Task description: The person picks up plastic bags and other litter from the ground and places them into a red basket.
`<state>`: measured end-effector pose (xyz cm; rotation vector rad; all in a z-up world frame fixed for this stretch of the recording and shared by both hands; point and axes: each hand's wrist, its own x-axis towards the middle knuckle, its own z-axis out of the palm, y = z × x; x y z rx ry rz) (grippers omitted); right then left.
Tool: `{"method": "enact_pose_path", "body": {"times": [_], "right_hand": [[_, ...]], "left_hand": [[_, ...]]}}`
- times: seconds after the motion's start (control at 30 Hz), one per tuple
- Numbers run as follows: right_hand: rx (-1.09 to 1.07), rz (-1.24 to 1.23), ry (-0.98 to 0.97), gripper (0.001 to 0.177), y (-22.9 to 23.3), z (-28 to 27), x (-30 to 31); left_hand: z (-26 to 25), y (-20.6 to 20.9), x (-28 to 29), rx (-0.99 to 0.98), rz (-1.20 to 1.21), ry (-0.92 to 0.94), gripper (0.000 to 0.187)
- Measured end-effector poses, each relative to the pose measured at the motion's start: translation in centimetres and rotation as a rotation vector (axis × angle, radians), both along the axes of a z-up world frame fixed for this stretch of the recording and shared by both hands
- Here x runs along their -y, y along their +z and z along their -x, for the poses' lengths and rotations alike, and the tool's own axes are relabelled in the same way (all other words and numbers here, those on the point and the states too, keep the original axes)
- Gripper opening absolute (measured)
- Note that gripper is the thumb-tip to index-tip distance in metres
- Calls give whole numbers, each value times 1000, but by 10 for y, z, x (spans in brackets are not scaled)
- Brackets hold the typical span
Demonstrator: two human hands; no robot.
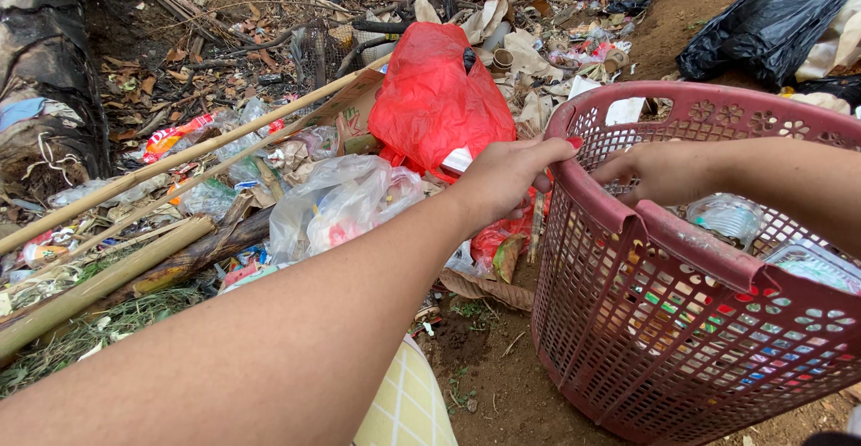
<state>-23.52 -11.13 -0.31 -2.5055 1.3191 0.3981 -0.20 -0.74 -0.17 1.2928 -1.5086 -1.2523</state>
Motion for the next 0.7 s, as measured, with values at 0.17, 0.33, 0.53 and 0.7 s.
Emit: {"method": "enact_pose_path", "body": {"times": [0.17, 0.33, 0.53, 0.7], "right_hand": [[71, 11, 151, 56, -14, -2, 13], [-33, 0, -166, 38, 9, -10, 5], [-82, 26, -72, 41, -9, -14, 16], [-102, 39, -96, 39, -48, -34, 23]], "left_hand": [[0, 0, -1, 22, 28, 14, 56], [-1, 2, -4, 34, -8, 21, 55], [0, 0, -3, 30, 9, 26, 56], [1, -2, 1, 32, 6, 36, 57]]}}
